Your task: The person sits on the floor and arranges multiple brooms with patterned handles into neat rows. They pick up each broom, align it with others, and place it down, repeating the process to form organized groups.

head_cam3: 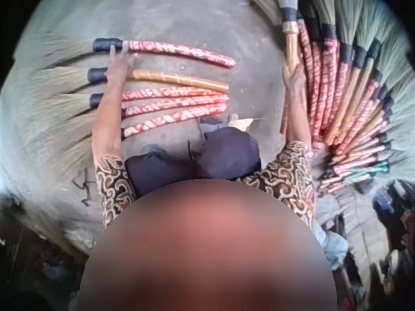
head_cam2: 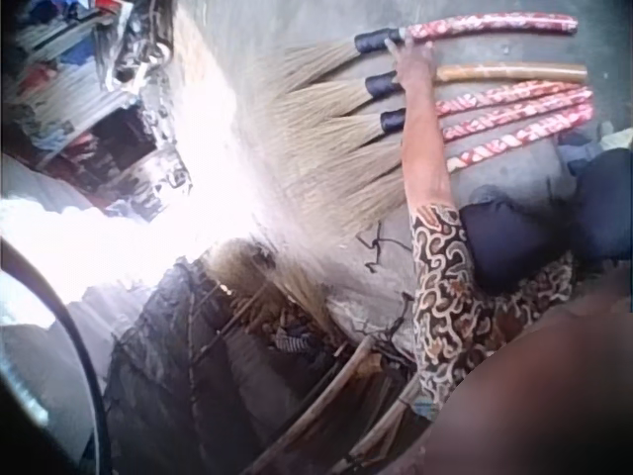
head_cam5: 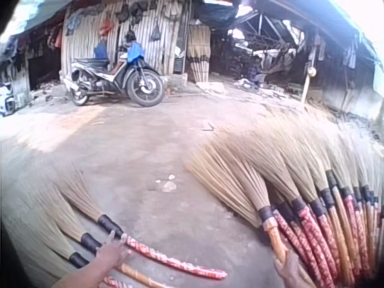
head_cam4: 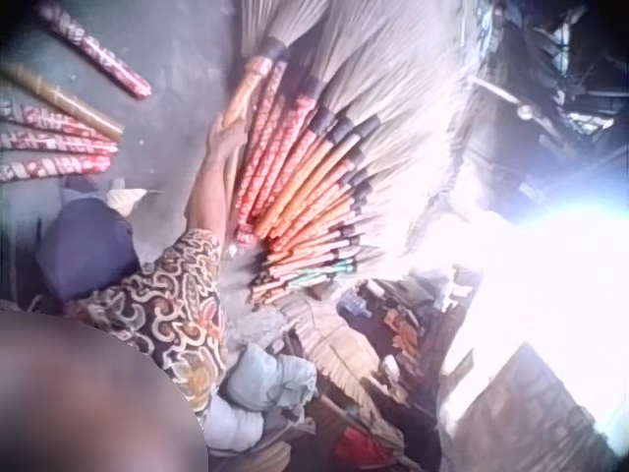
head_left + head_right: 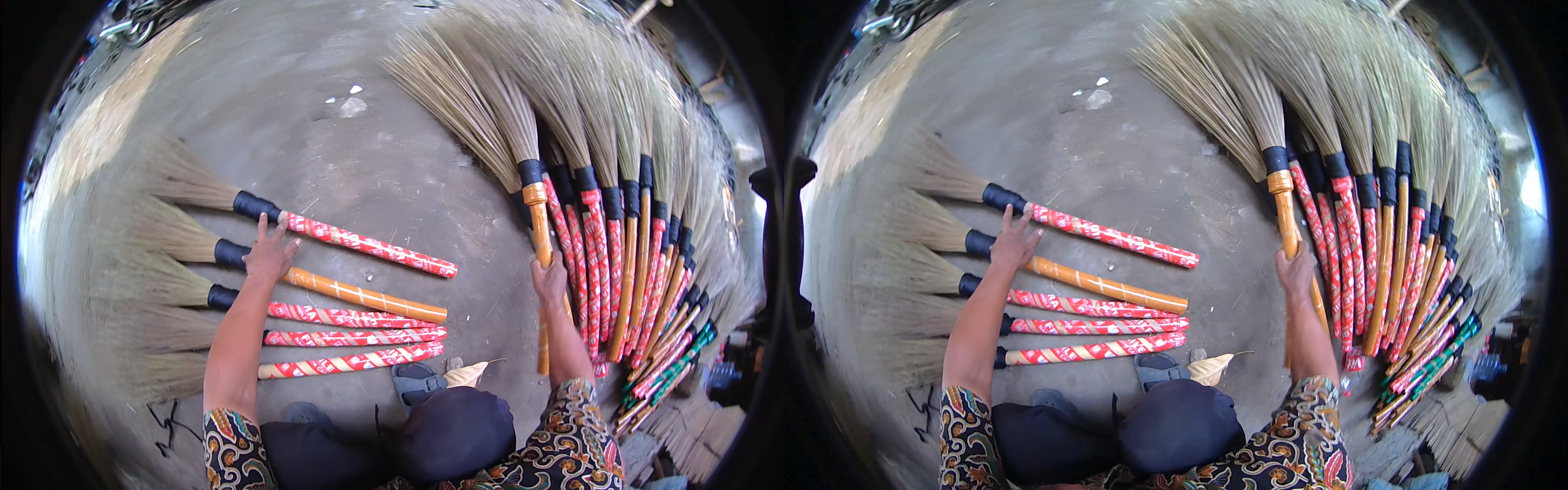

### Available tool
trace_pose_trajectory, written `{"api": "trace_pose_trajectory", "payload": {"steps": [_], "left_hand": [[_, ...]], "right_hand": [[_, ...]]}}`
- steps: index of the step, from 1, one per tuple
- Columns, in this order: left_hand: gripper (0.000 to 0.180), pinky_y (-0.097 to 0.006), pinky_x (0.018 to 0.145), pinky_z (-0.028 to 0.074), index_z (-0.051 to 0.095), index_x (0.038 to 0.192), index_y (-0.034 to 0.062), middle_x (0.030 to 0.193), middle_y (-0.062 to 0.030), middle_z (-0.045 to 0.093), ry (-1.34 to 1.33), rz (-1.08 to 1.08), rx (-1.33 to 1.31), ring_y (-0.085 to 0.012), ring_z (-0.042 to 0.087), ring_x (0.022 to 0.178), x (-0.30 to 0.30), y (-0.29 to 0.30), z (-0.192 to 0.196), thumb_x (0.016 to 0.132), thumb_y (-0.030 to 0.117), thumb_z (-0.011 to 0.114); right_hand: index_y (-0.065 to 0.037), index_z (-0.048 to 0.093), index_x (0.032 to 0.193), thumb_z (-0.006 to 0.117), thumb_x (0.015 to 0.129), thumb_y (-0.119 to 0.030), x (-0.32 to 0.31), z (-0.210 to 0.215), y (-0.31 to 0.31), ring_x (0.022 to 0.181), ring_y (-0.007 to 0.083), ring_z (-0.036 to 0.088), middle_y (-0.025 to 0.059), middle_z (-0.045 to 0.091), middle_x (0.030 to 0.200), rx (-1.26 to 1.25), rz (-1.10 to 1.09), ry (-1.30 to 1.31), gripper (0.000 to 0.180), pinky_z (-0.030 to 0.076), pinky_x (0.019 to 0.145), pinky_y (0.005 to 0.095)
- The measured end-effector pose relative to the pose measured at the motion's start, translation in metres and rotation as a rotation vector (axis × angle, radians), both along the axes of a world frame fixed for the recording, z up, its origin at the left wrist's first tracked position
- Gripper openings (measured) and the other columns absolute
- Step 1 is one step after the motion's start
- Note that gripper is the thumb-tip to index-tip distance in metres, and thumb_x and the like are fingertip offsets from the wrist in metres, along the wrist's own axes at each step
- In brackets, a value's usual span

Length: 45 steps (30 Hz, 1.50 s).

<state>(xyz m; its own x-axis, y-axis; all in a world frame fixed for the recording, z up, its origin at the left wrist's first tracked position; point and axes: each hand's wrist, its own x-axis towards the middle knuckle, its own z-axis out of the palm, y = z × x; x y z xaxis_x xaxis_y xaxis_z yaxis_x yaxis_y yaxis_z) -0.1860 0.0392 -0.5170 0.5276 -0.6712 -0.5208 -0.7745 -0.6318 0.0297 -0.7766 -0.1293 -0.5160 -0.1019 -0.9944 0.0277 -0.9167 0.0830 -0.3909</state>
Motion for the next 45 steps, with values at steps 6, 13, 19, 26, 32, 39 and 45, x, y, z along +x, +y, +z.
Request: {"api": "trace_pose_trajectory", "payload": {"steps": [6, 13, 19, 26, 32, 39, 45], "left_hand": [[0.074, -0.073, 0.115, 0.034, 0.027, 0.166, 0.0331, 0.176, -0.0098, 0.010, 0.021, -0.018, -0.131, -0.0407, 0.044, 0.148, -0.003, 0.027, -0.002, 0.102, 0.063, 0.050], [0.068, -0.062, 0.120, 0.031, 0.047, 0.155, 0.0154, 0.160, -0.0195, 0.041, -0.026, -0.278, -0.348, -0.0398, 0.050, 0.141, -0.025, 0.078, 0.014, 0.102, 0.056, 0.055], [0.046, -0.046, 0.101, 0.050, 0.061, 0.125, 0.0017, 0.126, -0.0178, 0.057, 0.017, -0.180, -0.671, -0.0366, 0.060, 0.115, -0.018, 0.117, 0.035, 0.097, 0.036, 0.070], [0.060, -0.056, 0.119, 0.034, 0.050, 0.152, 0.0196, 0.158, -0.0158, 0.042, -0.139, -0.295, -0.661, -0.0389, 0.038, 0.148, -0.007, 0.103, 0.033, 0.099, 0.044, 0.066], [0.057, -0.062, 0.122, 0.024, 0.061, 0.147, 0.0260, 0.164, -0.0110, 0.039, -0.210, -0.302, -0.429, -0.0363, 0.028, 0.155, -0.011, 0.062, 0.013, 0.099, 0.057, 0.059], [0.057, -0.063, 0.125, 0.023, 0.056, 0.151, 0.0258, 0.165, -0.0117, 0.036, -0.162, -0.297, -0.478, -0.0388, 0.024, 0.157, -0.014, 0.068, 0.011, 0.098, 0.045, 0.067], [0.059, -0.060, 0.123, 0.028, 0.054, 0.152, 0.0220, 0.162, -0.0157, 0.042, -0.109, -0.268, -0.513, -0.0404, 0.032, 0.153, -0.009, 0.076, 0.019, 0.099, 0.044, 0.067]], "right_hand": [[0.001, 0.063, 0.118, 0.077, 0.093, -0.031, 0.094, 0.031, 0.087, 0.088, 0.0427, 0.073, 0.0281, 0.071, 0.093, 0.178, 0.130, -0.249, 0.043, 0.055, 0.078, 0.0482], [-0.003, 0.062, 0.127, 0.081, 0.090, -0.033, 0.230, 0.053, 0.103, 0.089, 0.0403, 0.073, 0.0244, 0.073, 0.098, 0.172, 0.696, -0.315, 0.051, 0.056, 0.078, 0.0456], [-0.004, 0.060, 0.132, 0.075, 0.094, -0.039, 0.350, 0.023, 0.120, 0.104, 0.0425, 0.068, 0.0238, 0.069, 0.114, 0.248, 1.005, -0.228, 0.054, 0.055, 0.089, 0.0497], [-0.007, 0.058, 0.145, 0.062, 0.103, -0.031, 0.393, -0.021, 0.137, 0.119, 0.0391, 0.059, 0.0217, 0.062, 0.126, 0.136, 0.985, -0.069, 0.048, 0.051, 0.099, 0.0498], [-0.004, 0.056, 0.146, 0.070, 0.097, -0.029, 0.277, -0.022, 0.061, 0.124, 0.0437, 0.057, 0.0261, 0.060, 0.132, -0.134, 0.657, -0.089, 0.057, 0.047, 0.108, 0.0511], [-0.002, 0.043, 0.150, 0.077, 0.092, -0.040, -0.009, -0.057, 0.015, 0.136, 0.0385, 0.053, 0.0217, 0.054, 0.146, 0.105, -0.260, 0.564, 0.078, 0.044, 0.113, 0.0530], [-0.006, 0.060, 0.124, 0.076, 0.090, -0.037, -0.039, -0.041, 0.038, 0.108, 0.0451, 0.065, 0.0254, 0.066, 0.110, 0.117, 0.113, 0.311, 0.049, 0.052, 0.091, 0.0539]]}}
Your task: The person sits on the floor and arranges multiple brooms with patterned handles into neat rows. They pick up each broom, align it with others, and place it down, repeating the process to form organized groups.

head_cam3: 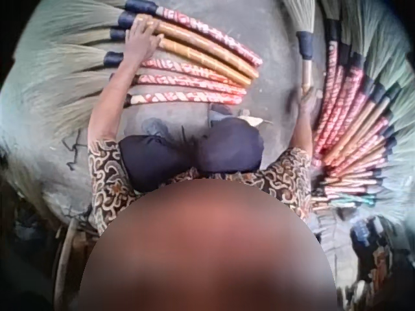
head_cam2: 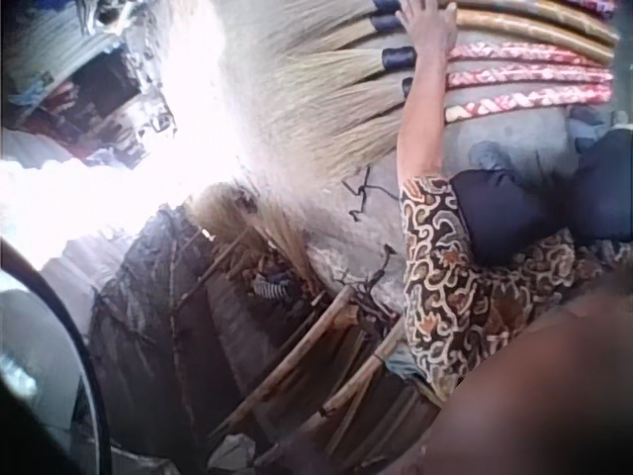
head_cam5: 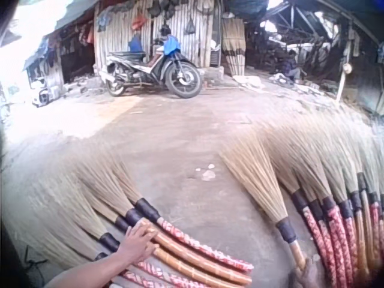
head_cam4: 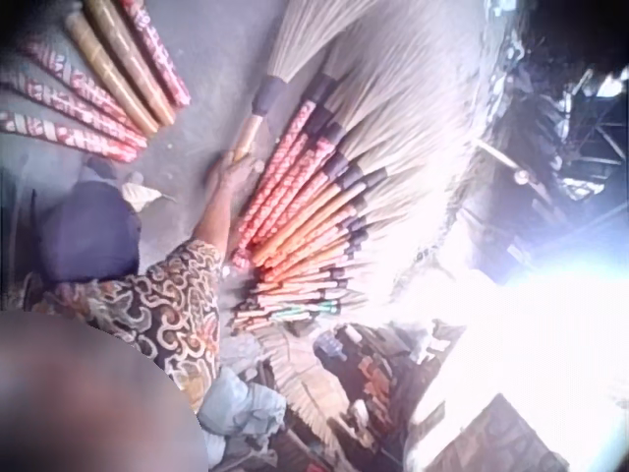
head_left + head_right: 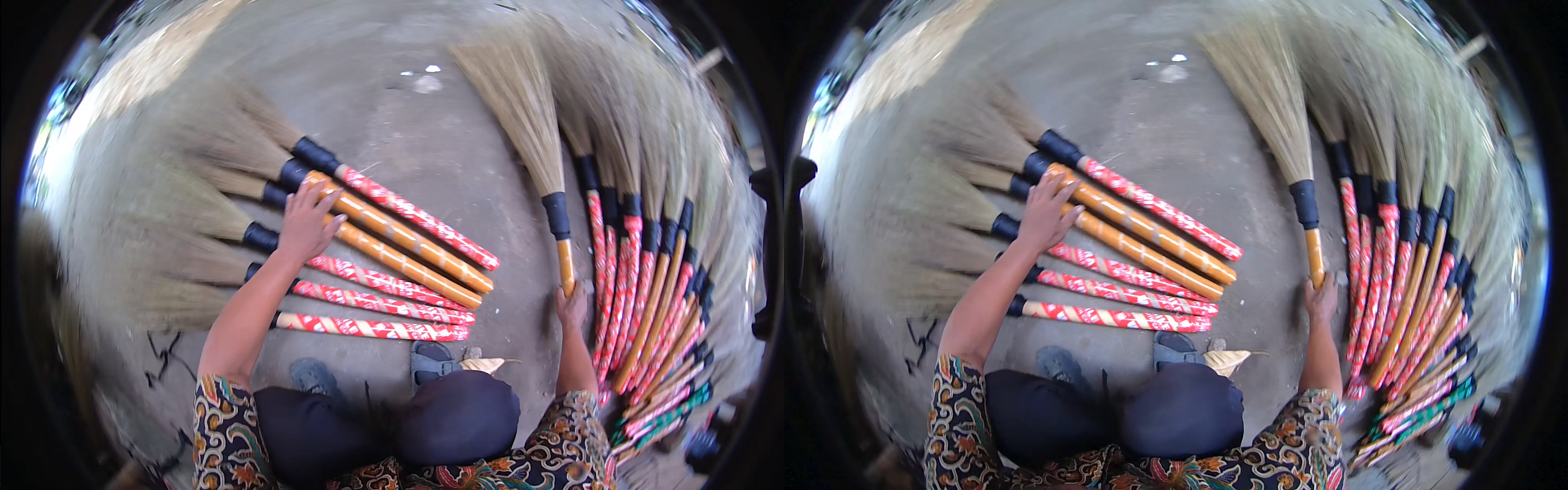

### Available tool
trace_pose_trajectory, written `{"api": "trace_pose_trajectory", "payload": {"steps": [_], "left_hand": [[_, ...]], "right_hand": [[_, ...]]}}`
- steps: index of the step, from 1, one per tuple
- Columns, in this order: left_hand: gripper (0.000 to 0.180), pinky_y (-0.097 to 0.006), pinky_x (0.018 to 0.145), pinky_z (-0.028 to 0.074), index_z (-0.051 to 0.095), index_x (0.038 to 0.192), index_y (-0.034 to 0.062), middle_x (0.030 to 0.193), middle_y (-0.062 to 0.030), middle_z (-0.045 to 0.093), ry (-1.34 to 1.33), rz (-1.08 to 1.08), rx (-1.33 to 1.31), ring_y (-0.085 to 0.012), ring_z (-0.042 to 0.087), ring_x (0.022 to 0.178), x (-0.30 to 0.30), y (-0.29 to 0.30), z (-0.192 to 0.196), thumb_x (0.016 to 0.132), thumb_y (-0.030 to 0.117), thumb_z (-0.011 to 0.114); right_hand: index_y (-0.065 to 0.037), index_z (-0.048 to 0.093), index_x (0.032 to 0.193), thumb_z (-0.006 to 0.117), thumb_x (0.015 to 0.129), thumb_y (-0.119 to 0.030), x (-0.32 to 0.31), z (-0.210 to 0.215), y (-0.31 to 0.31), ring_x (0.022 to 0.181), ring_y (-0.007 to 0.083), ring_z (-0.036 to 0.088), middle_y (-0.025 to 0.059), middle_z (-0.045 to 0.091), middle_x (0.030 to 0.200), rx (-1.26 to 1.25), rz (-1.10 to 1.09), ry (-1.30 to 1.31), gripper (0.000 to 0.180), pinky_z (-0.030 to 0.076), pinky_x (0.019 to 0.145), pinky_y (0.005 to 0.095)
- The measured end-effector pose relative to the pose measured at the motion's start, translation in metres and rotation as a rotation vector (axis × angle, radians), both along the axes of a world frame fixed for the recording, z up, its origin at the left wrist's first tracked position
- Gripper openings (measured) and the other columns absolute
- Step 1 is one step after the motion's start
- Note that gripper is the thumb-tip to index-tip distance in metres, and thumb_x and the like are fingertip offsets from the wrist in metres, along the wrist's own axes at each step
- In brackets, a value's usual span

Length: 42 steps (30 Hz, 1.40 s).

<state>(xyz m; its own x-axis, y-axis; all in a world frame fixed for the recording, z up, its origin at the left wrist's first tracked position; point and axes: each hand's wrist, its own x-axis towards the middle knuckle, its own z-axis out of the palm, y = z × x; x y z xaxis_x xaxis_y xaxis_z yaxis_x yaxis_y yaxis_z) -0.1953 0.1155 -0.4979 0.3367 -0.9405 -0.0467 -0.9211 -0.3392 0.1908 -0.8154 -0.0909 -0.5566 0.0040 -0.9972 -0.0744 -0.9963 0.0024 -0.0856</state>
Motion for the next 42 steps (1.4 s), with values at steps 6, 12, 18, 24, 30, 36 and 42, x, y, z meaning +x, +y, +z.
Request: {"api": "trace_pose_trajectory", "payload": {"steps": [6, 12, 18, 24, 30, 36, 42], "left_hand": [[0.052, -0.047, 0.119, 0.039, 0.061, 0.140, 0.0052, 0.149, -0.0217, 0.053, 0.215, -0.073, -0.103, -0.0383, 0.049, 0.140, -0.008, 0.043, 0.024, 0.102, 0.041, 0.064], [0.055, -0.041, 0.113, 0.044, 0.054, 0.143, 0.0000, 0.143, -0.0206, 0.058, 0.677, 0.374, -0.314, -0.0327, 0.057, 0.132, -0.030, 0.150, 0.036, 0.106, 0.039, 0.061], [0.079, -0.038, 0.114, 0.043, 0.030, 0.157, -0.0025, 0.149, -0.0204, 0.047, 0.972, 1.099, -0.898, -0.0285, 0.051, 0.137, -0.015, 0.249, 0.022, 0.105, 0.047, 0.063], [0.125, -0.051, 0.128, 0.018, 0.001, 0.165, -0.0022, 0.166, -0.0349, 0.010, 0.358, 1.305, -0.775, -0.0454, 0.011, 0.157, 0.058, 0.277, 0.022, 0.088, 0.058, 0.078], [0.130, -0.054, 0.127, 0.022, 0.001, 0.167, 0.0060, 0.165, -0.0362, 0.008, 0.212, 1.338, -0.586, -0.0506, 0.013, 0.155, 0.082, 0.248, 0.006, 0.081, 0.056, 0.085], [0.130, -0.055, 0.123, 0.031, 0.006, 0.166, 0.0038, 0.161, -0.0331, 0.020, 0.049, 1.259, -0.506, -0.0484, 0.023, 0.151, 0.099, 0.244, -0.012, 0.079, 0.060, 0.086], [0.132, -0.056, 0.123, 0.030, 0.010, 0.165, -0.0024, 0.158, -0.0401, 0.023, -0.016, 1.331, -0.453, -0.0515, 0.026, 0.149, 0.109, 0.251, -0.027, 0.078, 0.065, 0.084]], "right_hand": [[-0.002, 0.062, 0.121, 0.076, 0.092, -0.028, 0.101, 0.046, 0.057, 0.083, 0.0358, 0.070, 0.0215, 0.071, 0.096, 0.051, 0.087, -0.423, 0.042, 0.055, 0.078, 0.0434], [0.001, 0.061, 0.124, 0.077, 0.094, -0.019, 0.213, 0.091, 0.106, 0.085, 0.0244, 0.068, 0.0172, 0.071, 0.097, 0.148, 0.477, -0.722, 0.040, 0.055, 0.078, 0.0389], [0.002, 0.058, 0.128, 0.081, 0.093, -0.011, 0.325, 0.076, 0.174, 0.095, 0.0156, 0.067, 0.0138, 0.071, 0.108, 0.658, 0.812, -0.956, 0.044, 0.054, 0.082, 0.0308], [-0.007, 0.055, 0.144, 0.082, 0.087, -0.037, 0.383, 0.045, 0.235, 0.118, 0.0364, 0.059, 0.0171, 0.057, 0.130, 0.442, 1.265, -0.270, 0.070, 0.049, 0.102, 0.0463], [-0.004, 0.049, 0.151, 0.078, 0.091, -0.037, 0.340, 0.058, 0.200, 0.128, 0.0400, 0.054, 0.0205, 0.055, 0.137, 0.398, 1.194, -0.242, 0.075, 0.045, 0.110, 0.0488], [0.001, 0.048, 0.149, 0.069, 0.098, -0.033, 0.241, 0.092, 0.145, 0.125, 0.0430, 0.057, 0.0259, 0.056, 0.135, 0.288, 0.687, -0.205, 0.064, 0.048, 0.107, 0.0505], [0.004, 0.049, 0.144, 0.068, 0.099, -0.032, 0.102, 0.086, 0.107, 0.126, 0.0484, 0.055, 0.0309, 0.053, 0.137, 0.080, 0.260, -0.089, 0.061, 0.049, 0.105, 0.0517]]}}
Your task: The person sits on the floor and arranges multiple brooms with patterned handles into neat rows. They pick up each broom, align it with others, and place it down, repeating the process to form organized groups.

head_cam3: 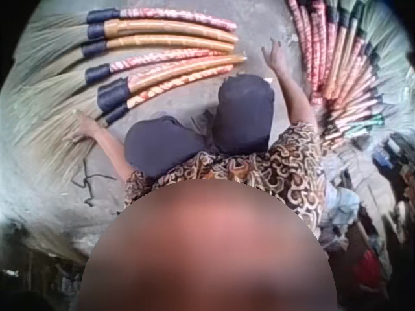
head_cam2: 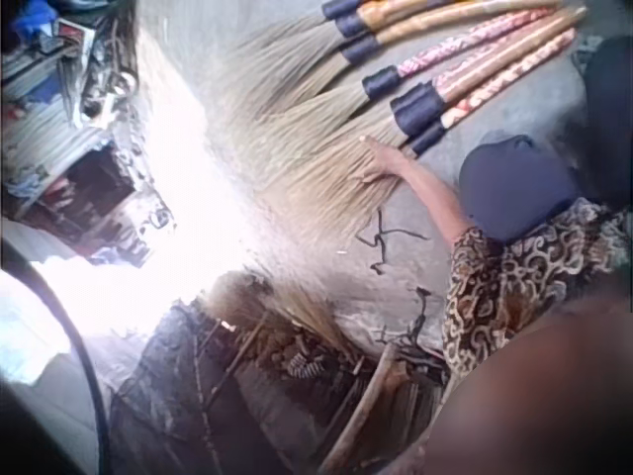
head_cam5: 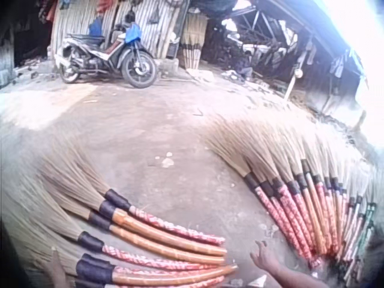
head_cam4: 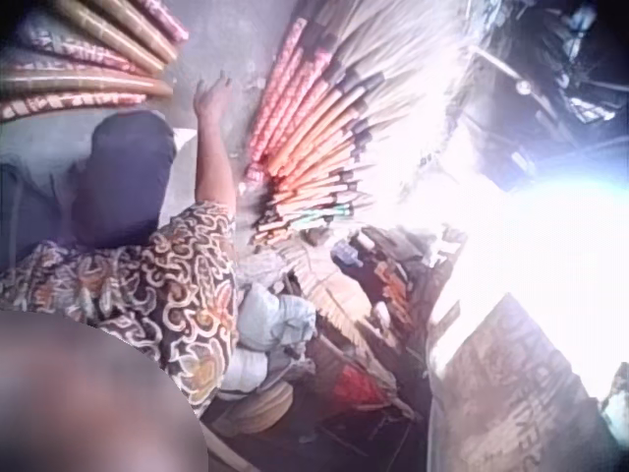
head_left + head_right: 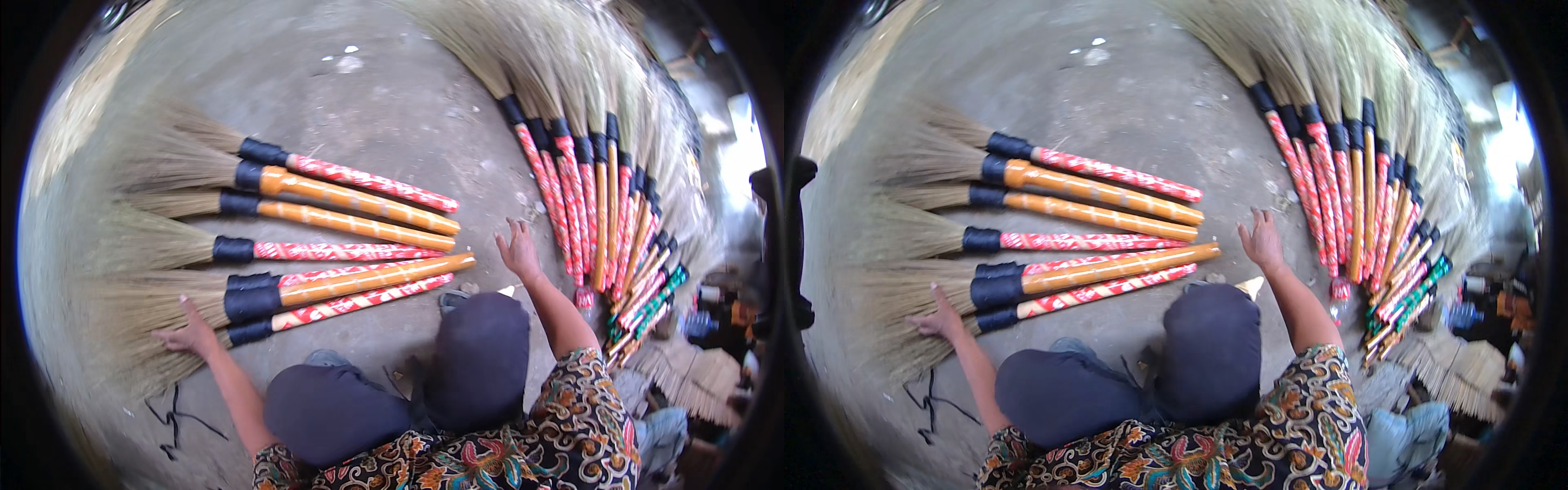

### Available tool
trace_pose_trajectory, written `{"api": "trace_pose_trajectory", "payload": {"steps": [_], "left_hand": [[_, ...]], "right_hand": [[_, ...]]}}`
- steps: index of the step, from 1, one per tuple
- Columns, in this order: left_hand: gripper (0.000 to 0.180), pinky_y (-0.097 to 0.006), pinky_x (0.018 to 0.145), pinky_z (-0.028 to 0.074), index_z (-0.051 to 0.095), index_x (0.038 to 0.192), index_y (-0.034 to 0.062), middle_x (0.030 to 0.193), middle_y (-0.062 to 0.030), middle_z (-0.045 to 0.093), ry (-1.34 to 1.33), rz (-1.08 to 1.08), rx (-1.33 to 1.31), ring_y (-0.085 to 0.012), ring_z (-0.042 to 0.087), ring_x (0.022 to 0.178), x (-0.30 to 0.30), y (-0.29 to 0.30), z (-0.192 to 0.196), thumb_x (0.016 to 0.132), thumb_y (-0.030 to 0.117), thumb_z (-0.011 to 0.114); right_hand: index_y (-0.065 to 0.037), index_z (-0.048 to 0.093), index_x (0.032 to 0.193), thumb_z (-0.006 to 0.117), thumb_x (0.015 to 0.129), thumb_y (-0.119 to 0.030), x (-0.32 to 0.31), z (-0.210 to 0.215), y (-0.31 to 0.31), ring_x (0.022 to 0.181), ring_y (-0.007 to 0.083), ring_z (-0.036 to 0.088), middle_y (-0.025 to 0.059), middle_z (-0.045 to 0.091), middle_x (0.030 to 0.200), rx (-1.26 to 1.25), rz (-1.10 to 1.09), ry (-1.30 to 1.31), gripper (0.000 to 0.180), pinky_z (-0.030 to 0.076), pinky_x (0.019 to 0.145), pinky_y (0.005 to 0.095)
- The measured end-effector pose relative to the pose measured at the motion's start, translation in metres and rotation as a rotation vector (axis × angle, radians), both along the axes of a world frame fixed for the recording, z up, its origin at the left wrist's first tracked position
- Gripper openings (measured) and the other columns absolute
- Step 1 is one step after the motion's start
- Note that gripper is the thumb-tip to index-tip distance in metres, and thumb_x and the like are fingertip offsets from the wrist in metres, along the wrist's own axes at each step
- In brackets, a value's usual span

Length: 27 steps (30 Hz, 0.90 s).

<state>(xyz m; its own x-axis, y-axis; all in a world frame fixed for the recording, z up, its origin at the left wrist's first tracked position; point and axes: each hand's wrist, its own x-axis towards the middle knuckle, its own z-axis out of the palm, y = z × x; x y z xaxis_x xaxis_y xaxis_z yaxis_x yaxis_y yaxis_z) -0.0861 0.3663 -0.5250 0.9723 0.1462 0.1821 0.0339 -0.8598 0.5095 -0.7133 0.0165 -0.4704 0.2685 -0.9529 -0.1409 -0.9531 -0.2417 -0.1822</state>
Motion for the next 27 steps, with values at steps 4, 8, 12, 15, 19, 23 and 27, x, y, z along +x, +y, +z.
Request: {"api": "trace_pose_trajectory", "payload": {"steps": [4, 8, 12, 15, 19, 23, 27], "left_hand": [[0.133, -0.053, 0.126, 0.026, 0.009, 0.165, -0.0042, 0.162, -0.0379, 0.022, -0.022, 0.004, -0.016, -0.0482, 0.020, 0.153, 0.001, 0.009, -0.001, 0.080, 0.071, 0.078], [0.132, -0.050, 0.124, 0.031, 0.012, 0.163, -0.0065, 0.164, -0.0332, 0.023, -0.048, 0.099, -0.016, -0.0444, 0.027, 0.152, -0.021, 0.006, 0.003, 0.079, 0.071, 0.079], [0.133, -0.048, 0.118, 0.040, 0.017, 0.162, -0.0068, 0.162, -0.0334, 0.028, 0.140, 0.062, -0.040, -0.0439, 0.043, 0.143, -0.069, -0.008, 0.017, 0.075, 0.070, 0.083], [0.128, -0.048, 0.111, 0.047, 0.015, 0.162, -0.0040, 0.152, -0.0291, 0.044, 0.312, 0.030, -0.206, -0.0406, 0.052, 0.135, -0.116, -0.032, 0.021, 0.078, 0.062, 0.086], [0.126, -0.051, 0.086, 0.063, 0.000, 0.161, 0.0006, 0.145, -0.0245, 0.048, 0.634, 0.053, -0.620, -0.0361, 0.064, 0.121, -0.144, -0.066, 0.020, 0.084, 0.049, 0.087], [0.124, -0.053, 0.091, 0.062, -0.001, 0.162, 0.0014, 0.150, -0.0235, 0.044, 0.630, 0.193, -0.838, -0.0338, 0.064, 0.122, -0.151, -0.092, 0.006, 0.085, 0.044, 0.086], [0.118, -0.054, 0.087, 0.061, -0.003, 0.163, 0.0052, 0.148, -0.0232, 0.048, 0.550, 0.212, -0.799, -0.0327, 0.068, 0.114, -0.153, -0.094, 0.014, 0.089, 0.041, 0.082]], "right_hand": [[0.004, 0.047, 0.144, 0.071, 0.095, -0.034, -0.082, -0.026, -0.021, 0.126, 0.0469, 0.056, 0.0304, 0.055, 0.136, -0.122, -0.321, 0.102, 0.067, 0.050, 0.104, 0.0511], [0.003, 0.046, 0.143, 0.075, 0.091, -0.038, -0.172, -0.043, -0.074, 0.128, 0.0433, 0.055, 0.0265, 0.055, 0.137, -0.281, -0.467, 0.305, 0.072, 0.050, 0.104, 0.0517], [0.006, 0.052, 0.138, 0.072, 0.094, -0.037, -0.262, -0.063, -0.136, 0.126, 0.0454, 0.057, 0.0314, 0.059, 0.135, -0.425, -0.506, 0.361, 0.065, 0.050, 0.104, 0.0549], [0.005, 0.058, 0.134, 0.069, 0.096, -0.047, -0.301, -0.077, -0.174, 0.129, 0.0463, 0.055, 0.0327, 0.060, 0.132, -0.402, -0.369, 0.574, 0.065, 0.045, 0.110, 0.0535], [-0.014, 0.049, 0.154, 0.072, 0.094, -0.048, -0.327, -0.081, -0.199, 0.135, 0.0401, 0.052, 0.0236, 0.051, 0.145, -0.237, -0.534, 0.455, 0.072, 0.051, 0.104, 0.0515], [-0.021, 0.046, 0.158, 0.078, 0.089, -0.053, -0.357, -0.084, -0.230, 0.133, 0.0431, 0.053, 0.0264, 0.053, 0.145, -0.182, -0.494, 0.191, 0.082, 0.046, 0.111, 0.0558], [0.000, 0.054, 0.135, 0.072, 0.095, -0.044, -0.380, -0.089, -0.257, 0.117, 0.0458, 0.061, 0.0312, 0.062, 0.129, -0.078, -0.406, 0.116, 0.062, 0.048, 0.099, 0.0540]]}}
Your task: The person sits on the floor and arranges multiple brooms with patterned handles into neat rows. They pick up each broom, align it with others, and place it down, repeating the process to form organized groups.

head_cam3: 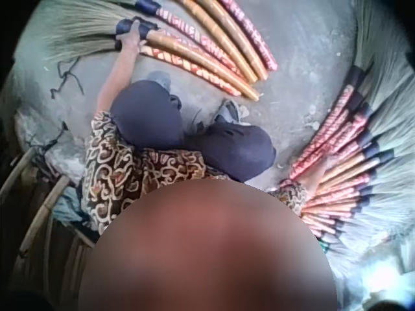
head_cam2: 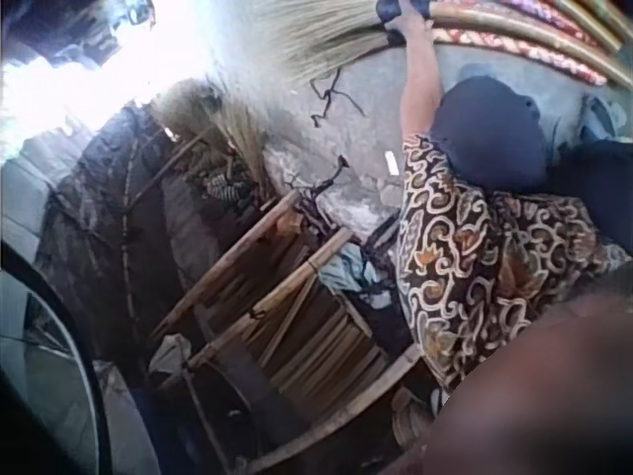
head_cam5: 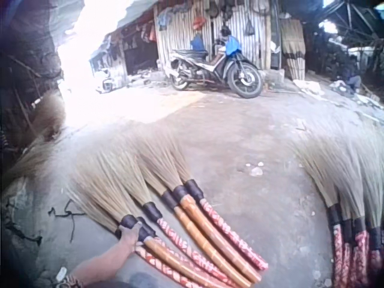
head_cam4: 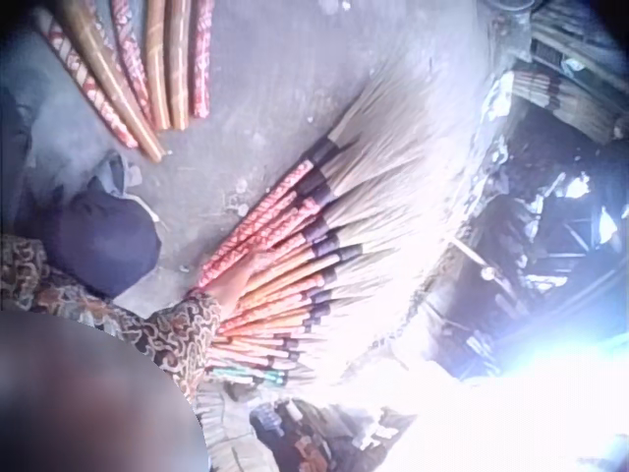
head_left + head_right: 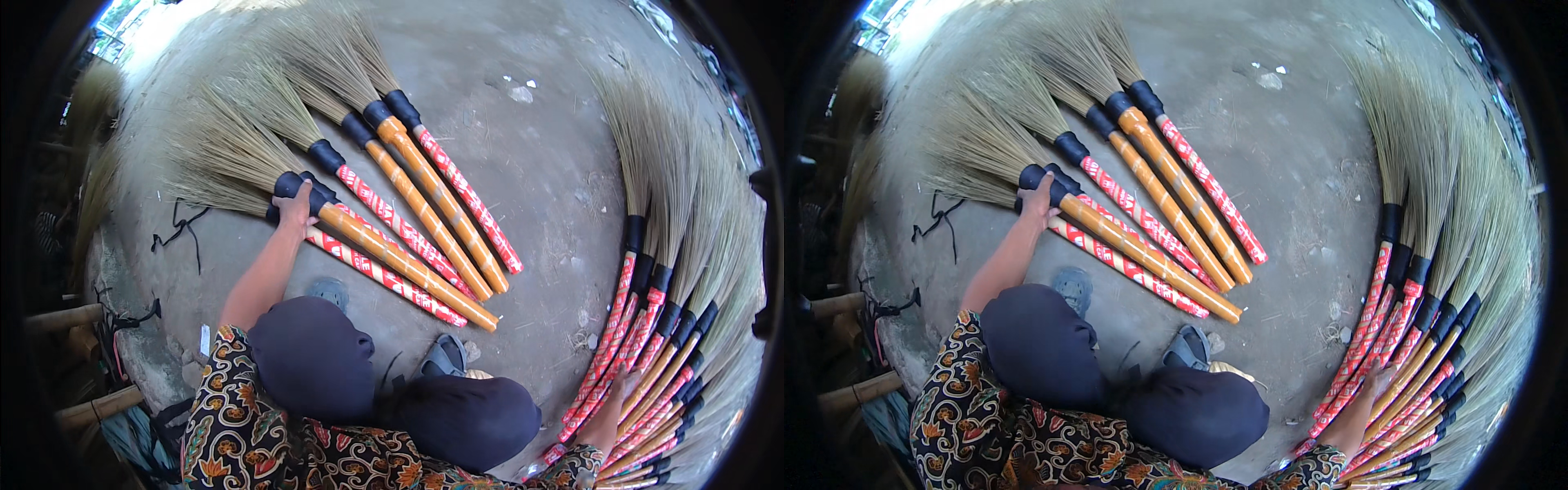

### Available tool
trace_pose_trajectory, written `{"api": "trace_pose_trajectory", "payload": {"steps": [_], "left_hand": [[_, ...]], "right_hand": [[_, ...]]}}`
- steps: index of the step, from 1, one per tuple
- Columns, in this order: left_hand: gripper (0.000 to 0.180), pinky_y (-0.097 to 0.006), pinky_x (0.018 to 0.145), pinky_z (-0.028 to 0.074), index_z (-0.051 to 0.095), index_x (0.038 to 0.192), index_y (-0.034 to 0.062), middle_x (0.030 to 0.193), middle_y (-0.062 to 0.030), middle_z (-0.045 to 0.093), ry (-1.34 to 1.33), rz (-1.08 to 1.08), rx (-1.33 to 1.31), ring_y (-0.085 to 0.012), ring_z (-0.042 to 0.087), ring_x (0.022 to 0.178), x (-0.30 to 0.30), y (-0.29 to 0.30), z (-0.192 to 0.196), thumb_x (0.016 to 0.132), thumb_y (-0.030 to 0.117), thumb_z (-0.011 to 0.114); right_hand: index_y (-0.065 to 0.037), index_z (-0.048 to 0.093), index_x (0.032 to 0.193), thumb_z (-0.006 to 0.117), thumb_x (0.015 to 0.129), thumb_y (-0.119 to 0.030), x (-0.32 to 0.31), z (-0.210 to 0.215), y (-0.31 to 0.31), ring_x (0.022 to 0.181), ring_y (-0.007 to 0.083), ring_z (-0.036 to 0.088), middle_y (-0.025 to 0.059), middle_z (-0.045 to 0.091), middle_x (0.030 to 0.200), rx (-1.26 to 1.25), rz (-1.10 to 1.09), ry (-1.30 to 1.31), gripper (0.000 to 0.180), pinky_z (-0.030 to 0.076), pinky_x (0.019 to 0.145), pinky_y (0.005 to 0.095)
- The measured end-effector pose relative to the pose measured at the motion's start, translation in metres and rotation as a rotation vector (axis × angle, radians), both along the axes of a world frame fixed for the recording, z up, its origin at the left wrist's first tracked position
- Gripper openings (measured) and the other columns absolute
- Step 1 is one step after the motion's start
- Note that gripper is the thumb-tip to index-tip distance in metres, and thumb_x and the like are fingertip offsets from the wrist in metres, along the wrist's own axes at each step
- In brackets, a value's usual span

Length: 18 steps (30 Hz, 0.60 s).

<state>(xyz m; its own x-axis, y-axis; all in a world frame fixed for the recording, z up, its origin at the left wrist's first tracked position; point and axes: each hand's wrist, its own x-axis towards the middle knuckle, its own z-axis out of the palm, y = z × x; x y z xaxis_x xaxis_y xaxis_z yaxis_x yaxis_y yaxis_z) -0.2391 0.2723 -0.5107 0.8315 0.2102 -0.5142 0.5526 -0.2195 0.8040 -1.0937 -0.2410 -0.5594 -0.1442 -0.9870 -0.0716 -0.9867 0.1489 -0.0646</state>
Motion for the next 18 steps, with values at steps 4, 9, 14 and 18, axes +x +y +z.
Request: {"api": "trace_pose_trajectory", "payload": {"steps": [4, 9, 14, 18], "left_hand": [[0.115, -0.058, 0.090, 0.060, -0.002, 0.163, 0.0060, 0.147, -0.0224, 0.049, 0.040, 0.029, 0.010, -0.0338, 0.067, 0.116, -0.001, 0.004, 0.009, 0.090, 0.040, 0.081], [0.126, -0.061, 0.098, 0.058, -0.010, 0.165, 0.0119, 0.159, -0.0225, 0.034, 0.052, -0.012, -0.110, -0.0380, 0.061, 0.126, 0.003, 0.015, 0.001, 0.087, 0.033, 0.085], [0.129, -0.060, 0.095, 0.059, -0.012, 0.166, 0.0123, 0.159, -0.0221, 0.035, 0.006, -0.003, -0.169, -0.0365, 0.063, 0.124, 0.006, 0.022, -0.003, 0.085, 0.029, 0.087], [0.128, -0.060, 0.101, 0.055, -0.010, 0.166, 0.0099, 0.160, -0.0229, 0.033, 0.002, -0.038, -0.172, -0.0370, 0.057, 0.131, 0.007, 0.022, -0.004, 0.084, 0.029, 0.087]], "right_hand": [[0.006, 0.061, 0.120, 0.072, 0.097, -0.039, 0.038, 0.002, 0.017, 0.100, 0.0443, 0.065, 0.0298, 0.067, 0.109, -0.276, 0.341, 0.110, 0.052, 0.050, 0.090, 0.0528], [0.011, 0.066, 0.105, 0.070, 0.099, -0.031, 0.157, 0.031, 0.084, 0.094, 0.0434, 0.066, 0.0312, 0.069, 0.101, -0.213, 0.367, -0.216, 0.043, 0.050, 0.088, 0.0512], [0.005, 0.065, 0.106, 0.074, 0.096, -0.024, 0.276, 0.057, 0.160, 0.079, 0.0348, 0.061, 0.0216, 0.065, 0.090, -0.258, 0.489, -0.516, 0.032, 0.050, 0.076, 0.0447], [-0.001, 0.067, 0.110, 0.080, 0.091, -0.022, 0.378, 0.076, 0.191, 0.079, 0.0315, 0.062, 0.0160, 0.064, 0.089, -0.128, 0.578, -0.626, 0.031, 0.049, 0.074, 0.0428]]}}
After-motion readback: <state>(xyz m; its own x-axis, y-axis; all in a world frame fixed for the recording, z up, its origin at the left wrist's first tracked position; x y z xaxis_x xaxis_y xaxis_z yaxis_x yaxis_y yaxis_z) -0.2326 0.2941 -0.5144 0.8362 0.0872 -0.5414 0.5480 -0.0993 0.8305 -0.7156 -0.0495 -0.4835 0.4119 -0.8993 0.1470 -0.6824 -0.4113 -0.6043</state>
